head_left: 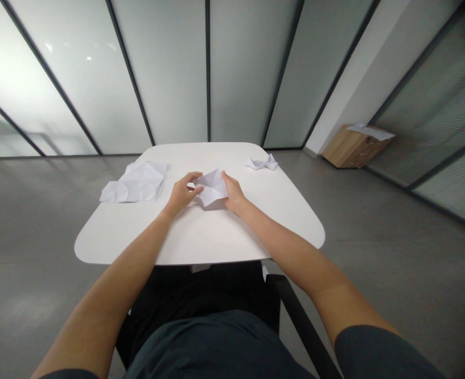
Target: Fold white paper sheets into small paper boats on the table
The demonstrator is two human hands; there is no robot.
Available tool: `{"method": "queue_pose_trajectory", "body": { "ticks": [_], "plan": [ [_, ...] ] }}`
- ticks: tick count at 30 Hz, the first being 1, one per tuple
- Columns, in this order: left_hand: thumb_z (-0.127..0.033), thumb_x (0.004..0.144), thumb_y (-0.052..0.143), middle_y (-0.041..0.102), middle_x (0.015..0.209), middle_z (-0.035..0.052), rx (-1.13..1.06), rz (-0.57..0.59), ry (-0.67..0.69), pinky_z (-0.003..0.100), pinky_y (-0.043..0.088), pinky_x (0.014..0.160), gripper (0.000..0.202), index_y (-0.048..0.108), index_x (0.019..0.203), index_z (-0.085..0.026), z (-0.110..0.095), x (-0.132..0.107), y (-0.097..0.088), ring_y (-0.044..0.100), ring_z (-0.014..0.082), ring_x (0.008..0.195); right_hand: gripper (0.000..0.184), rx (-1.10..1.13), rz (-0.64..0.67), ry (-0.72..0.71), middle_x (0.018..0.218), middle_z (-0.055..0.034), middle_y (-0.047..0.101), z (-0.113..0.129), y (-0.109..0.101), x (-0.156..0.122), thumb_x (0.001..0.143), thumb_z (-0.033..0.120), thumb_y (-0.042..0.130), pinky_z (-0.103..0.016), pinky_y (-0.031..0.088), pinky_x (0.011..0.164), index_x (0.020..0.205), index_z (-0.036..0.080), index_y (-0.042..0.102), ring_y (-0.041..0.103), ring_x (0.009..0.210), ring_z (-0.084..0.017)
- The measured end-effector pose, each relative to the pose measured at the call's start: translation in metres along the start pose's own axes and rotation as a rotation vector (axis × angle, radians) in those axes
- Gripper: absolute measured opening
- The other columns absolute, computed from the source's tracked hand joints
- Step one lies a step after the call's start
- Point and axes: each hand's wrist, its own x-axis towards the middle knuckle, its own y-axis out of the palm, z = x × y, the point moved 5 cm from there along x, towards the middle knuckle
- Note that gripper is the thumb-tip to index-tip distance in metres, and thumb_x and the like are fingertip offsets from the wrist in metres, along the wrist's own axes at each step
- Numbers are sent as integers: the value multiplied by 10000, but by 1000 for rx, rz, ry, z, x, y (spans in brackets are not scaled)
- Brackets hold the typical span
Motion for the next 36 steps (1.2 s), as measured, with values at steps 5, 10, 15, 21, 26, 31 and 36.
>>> {"method": "queue_pose_trajectory", "body": {
  "ticks": [5,10,15,21,26,31,36],
  "plan": [
    [-348,877,749,720,1382,92,27,25,8,324,664,845,465,720,1327,-232,0,0,1,696,246,1159,297,75,59,80,696,-23,735,3,6,-6,950,492,640,-351,609,752,892,202,666,716,718,-234],
    [-326,884,753,658,1484,103,2,8,84,356,661,890,396,718,1269,-238,-9,-2,-1,667,265,1256,262,63,31,126,676,-14,717,3,4,-6,923,458,645,-351,590,733,887,200,672,684,665,-225],
    [-212,861,715,669,1446,100,79,-55,142,384,634,928,229,716,1089,-236,-16,-2,-4,600,271,1323,182,4,-59,48,729,20,723,2,-5,1,902,371,703,-263,521,644,943,195,692,657,664,-168],
    [-189,862,713,676,1427,93,122,-57,142,352,609,881,289,704,1145,-245,-17,-1,-4,604,263,1298,439,-50,108,-28,757,20,721,5,5,-7,834,620,807,-277,537,666,938,213,679,664,687,-172],
    [-187,879,714,680,1424,92,171,-89,169,389,581,951,269,714,1141,-247,-16,-1,-6,602,271,1292,353,-10,154,-11,812,6,752,3,5,-7,814,505,826,-293,560,700,982,222,699,693,766,-197],
    [-181,906,689,681,1412,95,236,-106,208,442,530,1069,262,707,1159,-249,-15,-1,-5,591,275,1315,369,-2,182,33,934,30,782,5,3,-8,732,322,792,-302,563,771,1085,253,710,710,856,-195],
    [-118,868,674,678,1375,102,277,-109,207,463,499,1109,201,681,1031,-236,-11,-1,-4,592,274,1291,396,-44,204,26,909,38,763,8,7,-12,690,267,759,-283,545,731,1081,249,702,685,807,-177]
  ]
}}
